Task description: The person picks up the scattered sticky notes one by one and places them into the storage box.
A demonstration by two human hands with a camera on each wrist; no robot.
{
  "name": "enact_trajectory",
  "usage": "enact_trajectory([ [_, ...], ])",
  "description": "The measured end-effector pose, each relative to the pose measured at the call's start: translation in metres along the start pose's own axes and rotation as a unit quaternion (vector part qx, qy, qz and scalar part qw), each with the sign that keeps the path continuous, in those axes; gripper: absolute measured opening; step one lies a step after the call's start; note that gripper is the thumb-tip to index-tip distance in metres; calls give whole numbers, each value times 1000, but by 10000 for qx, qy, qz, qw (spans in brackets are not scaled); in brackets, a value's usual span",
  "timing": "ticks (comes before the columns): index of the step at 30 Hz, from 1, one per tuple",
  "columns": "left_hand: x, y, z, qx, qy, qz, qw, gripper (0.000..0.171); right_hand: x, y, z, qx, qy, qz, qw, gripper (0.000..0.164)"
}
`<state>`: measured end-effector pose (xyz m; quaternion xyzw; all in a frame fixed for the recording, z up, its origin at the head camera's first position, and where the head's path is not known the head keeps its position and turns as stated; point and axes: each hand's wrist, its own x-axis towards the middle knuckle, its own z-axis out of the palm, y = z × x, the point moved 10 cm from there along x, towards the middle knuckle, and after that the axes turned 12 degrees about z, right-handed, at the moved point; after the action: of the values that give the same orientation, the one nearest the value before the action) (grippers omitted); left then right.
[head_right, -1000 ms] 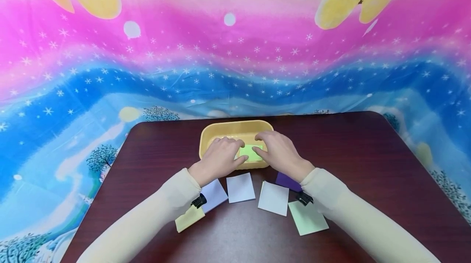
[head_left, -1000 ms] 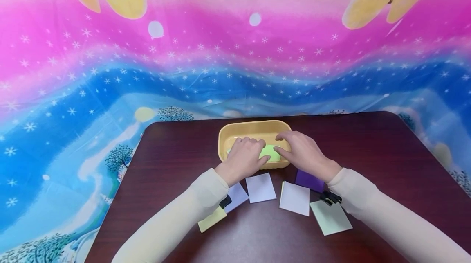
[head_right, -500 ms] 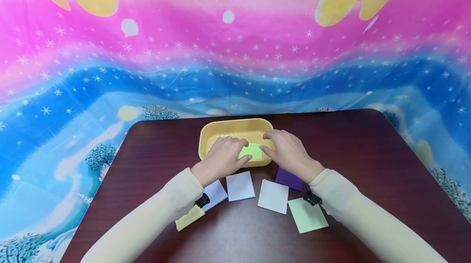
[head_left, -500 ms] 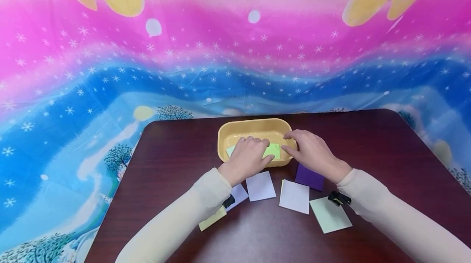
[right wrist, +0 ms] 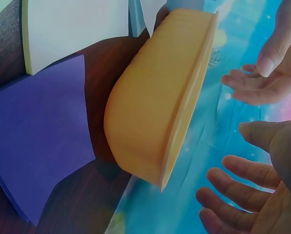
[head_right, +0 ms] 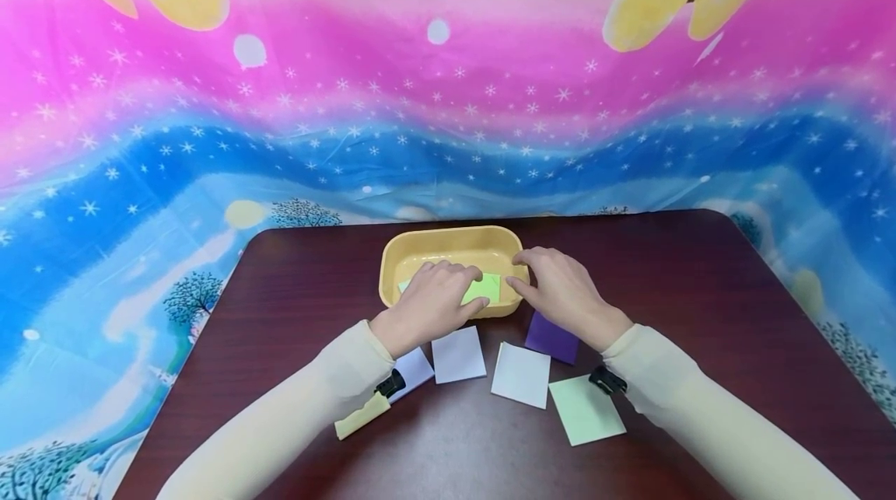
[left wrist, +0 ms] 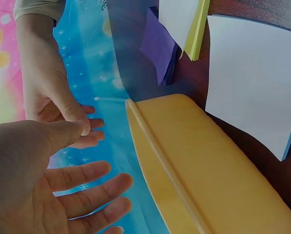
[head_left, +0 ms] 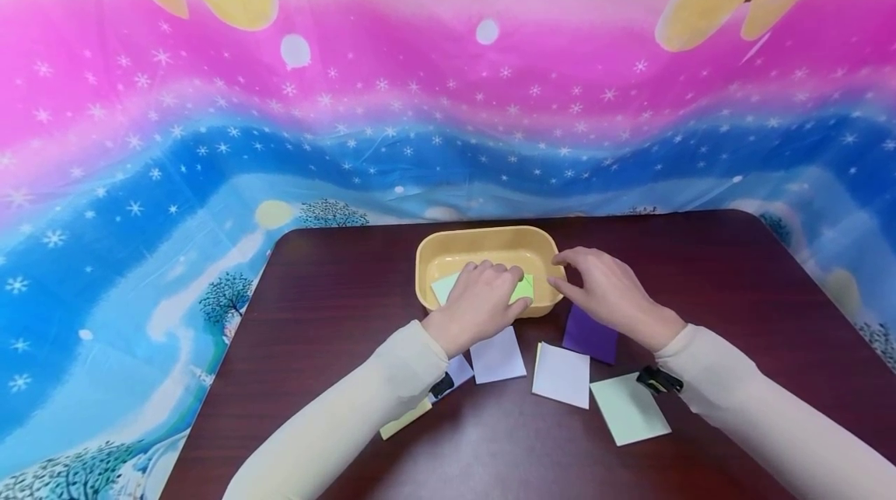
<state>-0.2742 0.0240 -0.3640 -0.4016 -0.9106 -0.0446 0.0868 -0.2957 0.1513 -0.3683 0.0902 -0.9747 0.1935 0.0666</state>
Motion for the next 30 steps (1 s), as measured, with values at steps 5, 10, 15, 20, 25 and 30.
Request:
enact_trajectory([
  [5, 1, 5, 1, -16, 16, 88, 10000, 29, -2, 6, -1, 9, 1, 52, 10000, 34],
  [10, 2, 10, 1, -7, 77, 142, 9999, 29, -4, 12, 0, 45, -11, 99, 9999, 33],
  [15, 2, 14, 1, -14, 113, 152, 9998, 32, -6, 18, 0, -26, 29, 117, 9999, 33],
  [20, 3, 18, 3, -45, 71, 153, 9998, 35, -10, 23, 0, -67, 85, 137, 9998, 32],
  [25, 4, 22, 3, 17, 90, 206, 9997, 33, -12, 28, 1, -87, 111, 164, 9998, 33],
  [30, 5, 26, 4, 106, 6, 286, 9995, 32, -14, 33, 3, -98, 62, 224, 9997, 35],
])
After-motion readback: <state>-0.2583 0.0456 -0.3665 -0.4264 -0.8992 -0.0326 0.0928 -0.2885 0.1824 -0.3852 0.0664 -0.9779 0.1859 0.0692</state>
